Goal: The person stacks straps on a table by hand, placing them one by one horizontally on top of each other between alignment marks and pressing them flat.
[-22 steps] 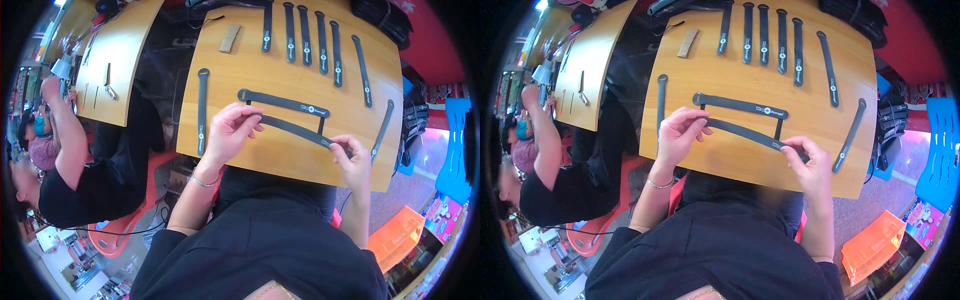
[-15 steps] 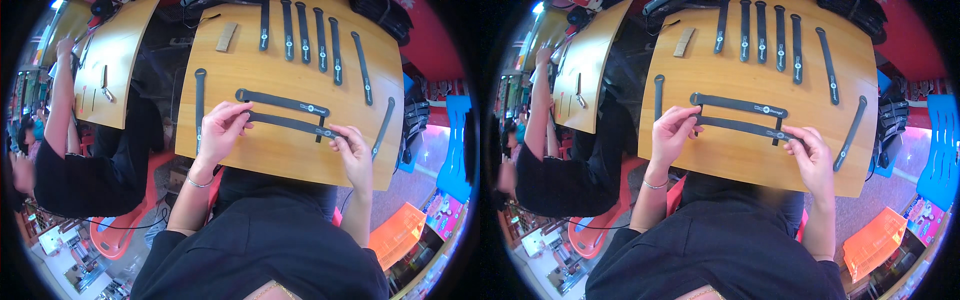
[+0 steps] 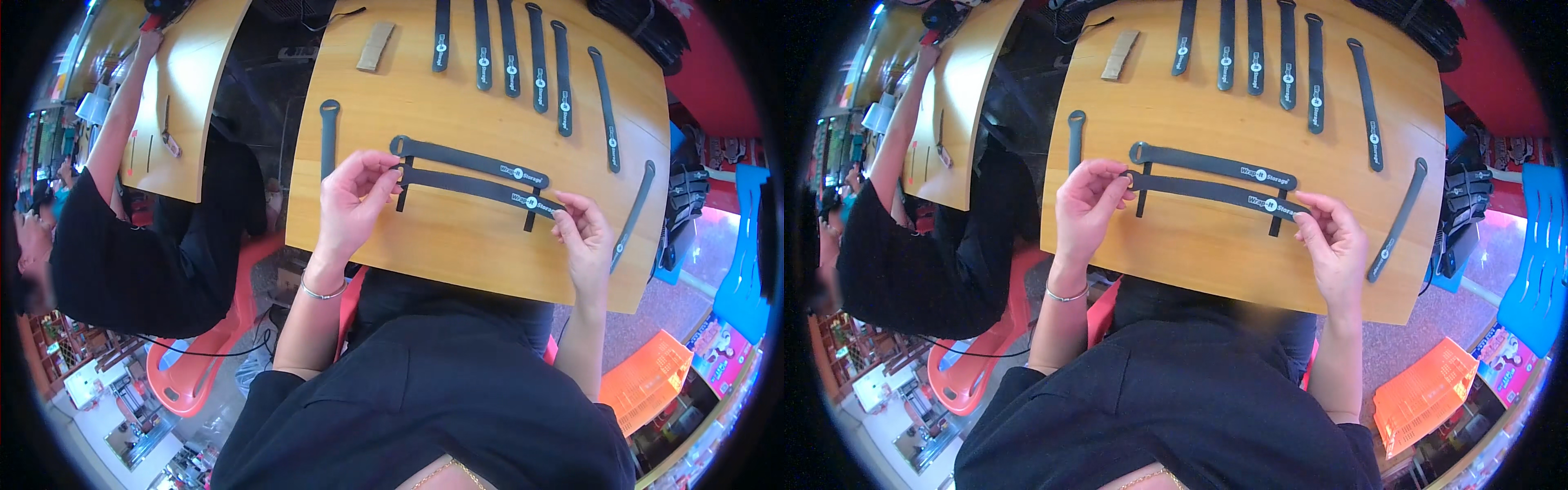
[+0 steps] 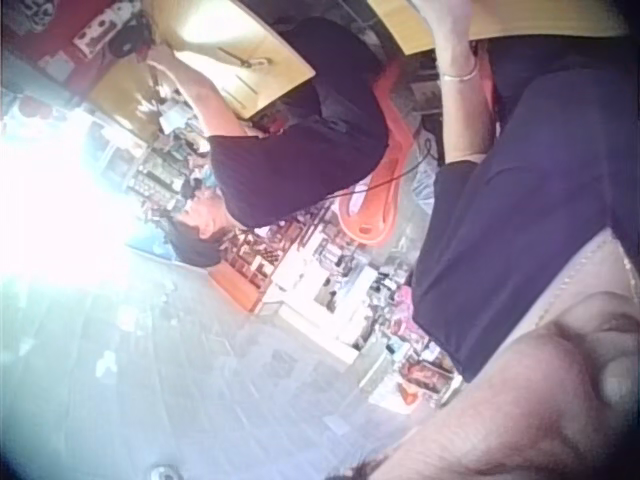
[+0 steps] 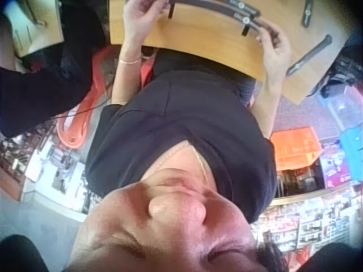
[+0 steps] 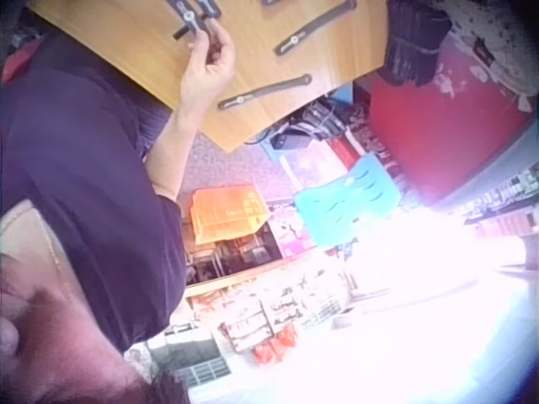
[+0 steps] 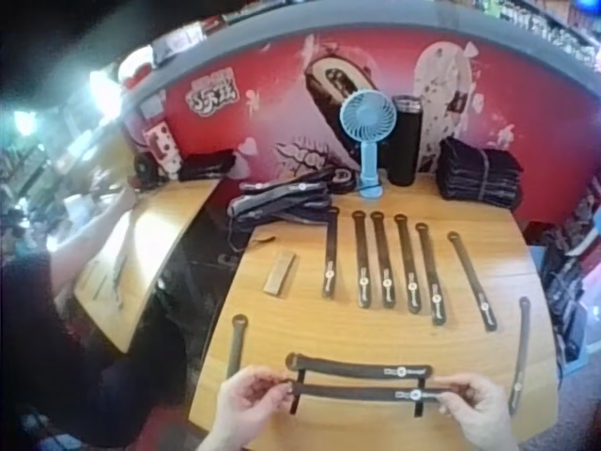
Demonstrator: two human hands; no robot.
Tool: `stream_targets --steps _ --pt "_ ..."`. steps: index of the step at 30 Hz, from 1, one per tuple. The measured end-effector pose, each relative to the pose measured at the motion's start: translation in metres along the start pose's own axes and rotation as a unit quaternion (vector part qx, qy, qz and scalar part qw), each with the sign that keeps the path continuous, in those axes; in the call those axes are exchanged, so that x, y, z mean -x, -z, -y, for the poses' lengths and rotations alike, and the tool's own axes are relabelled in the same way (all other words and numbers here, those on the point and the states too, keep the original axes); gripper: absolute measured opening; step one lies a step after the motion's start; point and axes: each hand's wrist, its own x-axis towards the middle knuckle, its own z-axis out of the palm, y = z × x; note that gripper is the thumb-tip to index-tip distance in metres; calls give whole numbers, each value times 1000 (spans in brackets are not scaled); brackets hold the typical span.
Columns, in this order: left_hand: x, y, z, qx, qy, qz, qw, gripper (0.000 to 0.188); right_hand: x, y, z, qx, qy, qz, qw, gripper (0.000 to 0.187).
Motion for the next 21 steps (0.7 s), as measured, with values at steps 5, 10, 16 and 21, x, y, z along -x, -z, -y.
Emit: stream_targets --steps 5,10,16,21 --pt "-5 3 2 -26 -31 4 999 15 -2 -1 1 -17 1 -2 1000 19" --pt "-2 4 -2 -37 -31 -15 999 15 -2 -1 3 -13 -16 -8 1000 20" --pt "-5 6 13 -125 -75 -45 988 15 -5 -7 -4 12 1 -28 1000 19" --pt "-10 -2 9 -178 -80 -66 979 15 -9 -9 -6 30 2 -53 998 20"
